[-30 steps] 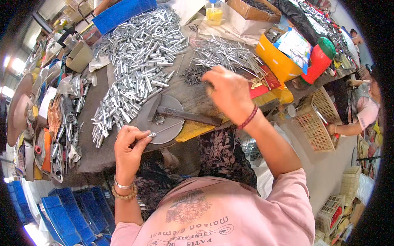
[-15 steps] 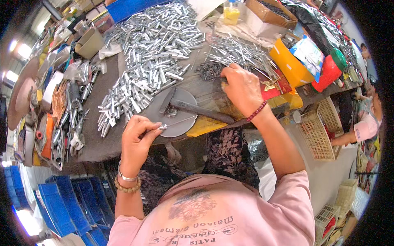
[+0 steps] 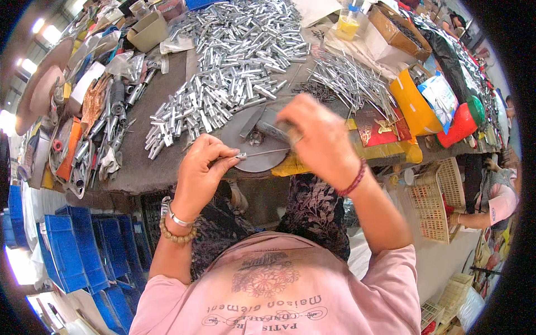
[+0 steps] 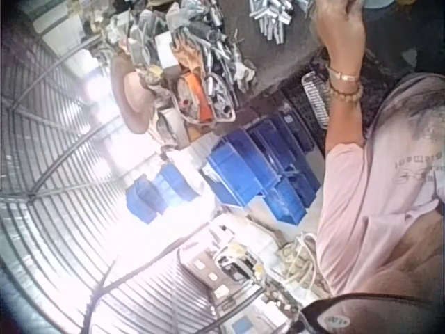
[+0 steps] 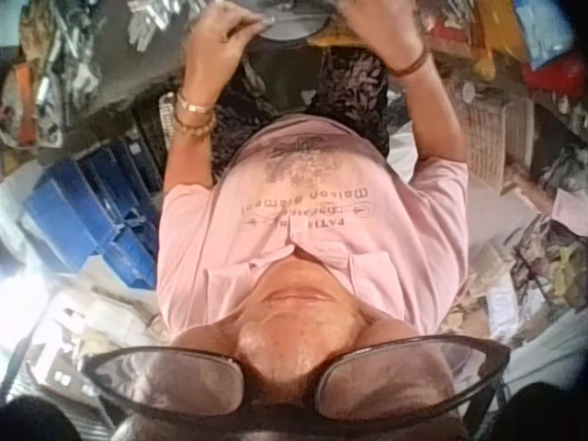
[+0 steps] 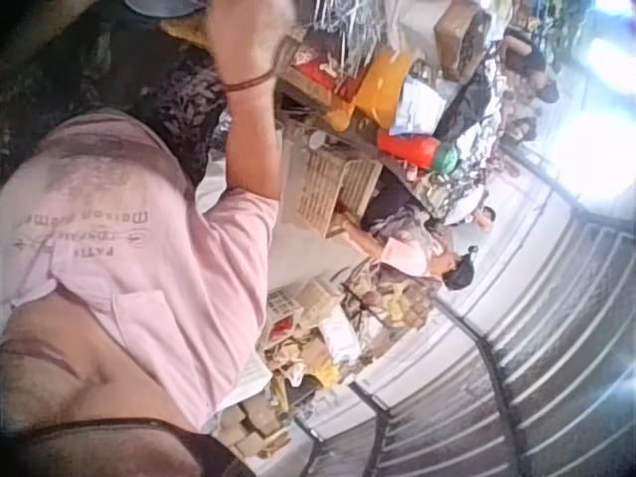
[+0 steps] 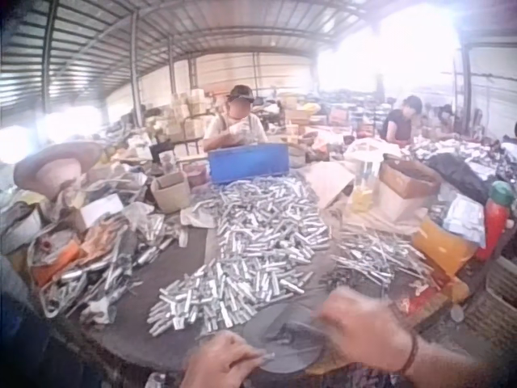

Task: The person assembles small metal components by hammering them together on a metal base plate.

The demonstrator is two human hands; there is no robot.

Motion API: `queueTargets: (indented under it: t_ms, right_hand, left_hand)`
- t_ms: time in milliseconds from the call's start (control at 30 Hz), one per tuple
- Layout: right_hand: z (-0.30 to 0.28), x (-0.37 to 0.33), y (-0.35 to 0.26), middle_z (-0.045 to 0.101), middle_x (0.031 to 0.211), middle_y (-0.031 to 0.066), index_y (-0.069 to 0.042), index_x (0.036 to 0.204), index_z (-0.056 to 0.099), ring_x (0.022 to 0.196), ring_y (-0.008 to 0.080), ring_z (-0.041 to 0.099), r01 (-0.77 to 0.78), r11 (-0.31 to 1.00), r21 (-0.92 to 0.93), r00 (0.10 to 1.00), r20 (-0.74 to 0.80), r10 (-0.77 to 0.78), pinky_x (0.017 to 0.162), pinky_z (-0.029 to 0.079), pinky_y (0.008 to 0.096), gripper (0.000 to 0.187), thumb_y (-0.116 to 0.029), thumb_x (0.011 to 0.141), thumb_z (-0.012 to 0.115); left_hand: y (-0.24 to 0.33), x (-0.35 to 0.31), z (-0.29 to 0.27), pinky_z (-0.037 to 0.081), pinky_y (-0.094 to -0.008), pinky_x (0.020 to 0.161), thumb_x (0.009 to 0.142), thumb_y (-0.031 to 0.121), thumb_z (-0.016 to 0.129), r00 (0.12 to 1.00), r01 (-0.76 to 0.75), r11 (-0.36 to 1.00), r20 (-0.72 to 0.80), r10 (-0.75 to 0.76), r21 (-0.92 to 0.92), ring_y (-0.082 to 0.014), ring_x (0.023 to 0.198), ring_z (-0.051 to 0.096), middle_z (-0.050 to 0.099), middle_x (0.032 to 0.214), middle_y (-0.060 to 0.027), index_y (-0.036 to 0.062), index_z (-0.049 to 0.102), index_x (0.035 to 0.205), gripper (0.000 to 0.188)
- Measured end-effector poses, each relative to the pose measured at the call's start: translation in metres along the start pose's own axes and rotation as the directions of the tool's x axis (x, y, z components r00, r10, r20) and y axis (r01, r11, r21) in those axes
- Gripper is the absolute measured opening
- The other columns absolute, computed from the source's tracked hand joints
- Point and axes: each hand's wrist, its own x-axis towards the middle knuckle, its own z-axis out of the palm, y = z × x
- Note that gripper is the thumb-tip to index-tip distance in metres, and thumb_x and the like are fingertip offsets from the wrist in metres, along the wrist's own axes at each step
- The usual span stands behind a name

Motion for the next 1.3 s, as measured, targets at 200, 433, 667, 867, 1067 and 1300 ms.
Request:
queueTargets:
  t_ms: [200, 433, 667, 867, 1067, 1300]
  right_hand:
    - [0.029, -0.004, -0.035, 0.064, 0.102, 0.0097, -0.010, 0.103, 0.071, 0.098, 0.0345, 0.068, 0.057, 0.992, 0.108, 0.989, 0.131, -0.071, 0.082, 0.056, 0.0451, 0.023, 0.001, 0.084, 0.068]
    - [0.033, -0.003, -0.036, 0.062, 0.105, 0.0082, -0.009, 0.104, 0.069, 0.101, 0.0317, 0.068, 0.097, 0.995, 0.030, 0.975, 0.200, -0.101, 0.082, 0.057, 0.0454, 0.022, -0.001, 0.084, 0.068]
    - [0.034, 0.001, -0.044, 0.057, 0.098, 0.0065, -0.010, 0.096, 0.067, 0.096, 0.0267, 0.067, 0.275, 0.945, -0.176, 0.948, 0.213, -0.236, 0.080, 0.056, 0.0400, 0.012, -0.007, 0.084, 0.069]
    - [0.030, -0.010, -0.047, 0.058, 0.098, 0.0046, -0.011, 0.101, 0.069, 0.096, 0.0242, 0.065, 0.249, 0.947, -0.203, 0.964, 0.146, -0.223, 0.081, 0.053, 0.0390, 0.017, -0.011, 0.084, 0.071]
    - [0.005, -0.020, -0.017, 0.067, 0.107, 0.0091, -0.009, 0.126, 0.069, 0.104, 0.0300, 0.067, 0.031, 0.941, -0.337, 0.988, 0.153, 0.023, 0.090, 0.054, 0.0422, 0.048, -0.013, 0.079, 0.080]
    - [-0.010, -0.033, -0.022, 0.063, 0.104, 0.0130, -0.010, 0.131, 0.070, 0.098, 0.0344, 0.069, -0.103, 0.995, 0.010, 0.994, 0.037, 0.103, 0.084, 0.056, 0.0460, 0.051, -0.003, 0.081, 0.078]
  left_hand:
    - [-0.005, 0.002, 0.000, 0.051, -0.0318, 0.074, 0.087, 0.005, 0.083, 0.999, -0.036, 0.999, 0.027, 0.036, 0.013, -0.0194, 0.084, 0.063, 0.064, 0.094, -0.0056, 0.0032, 0.079, 0.100, 0.014]
    - [-0.006, 0.002, 0.000, 0.051, -0.0327, 0.073, 0.087, 0.005, 0.082, 0.998, -0.065, 0.998, 0.013, 0.065, 0.019, -0.0208, 0.083, 0.063, 0.064, 0.093, -0.0062, 0.0052, 0.079, 0.101, 0.014]
    - [-0.009, 0.006, 0.003, 0.051, -0.0324, 0.074, 0.086, 0.003, 0.082, 0.998, -0.059, 0.998, 0.017, 0.058, 0.031, -0.0210, 0.084, 0.064, 0.063, 0.093, -0.0063, 0.0040, 0.078, 0.101, 0.015]
    - [-0.009, 0.004, 0.001, 0.051, -0.0366, 0.071, 0.086, 0.008, 0.082, 0.995, -0.098, 0.995, -0.008, 0.098, 0.037, -0.0251, 0.079, 0.064, 0.063, 0.091, -0.0071, 0.0042, 0.079, 0.097, 0.012]
    - [-0.004, 0.002, 0.000, 0.050, -0.0340, 0.070, 0.088, 0.008, 0.083, 0.997, -0.077, 0.997, 0.002, 0.077, 0.015, -0.0208, 0.078, 0.063, 0.061, 0.090, -0.0055, 0.0041, 0.080, 0.099, 0.012]
    - [-0.011, 0.004, 0.003, 0.049, -0.0299, 0.074, 0.087, 0.000, 0.083, 0.999, -0.042, 0.998, 0.017, 0.042, -0.039, -0.0171, 0.084, 0.061, 0.063, 0.092, -0.0049, 0.0014, 0.080, 0.102, 0.015]
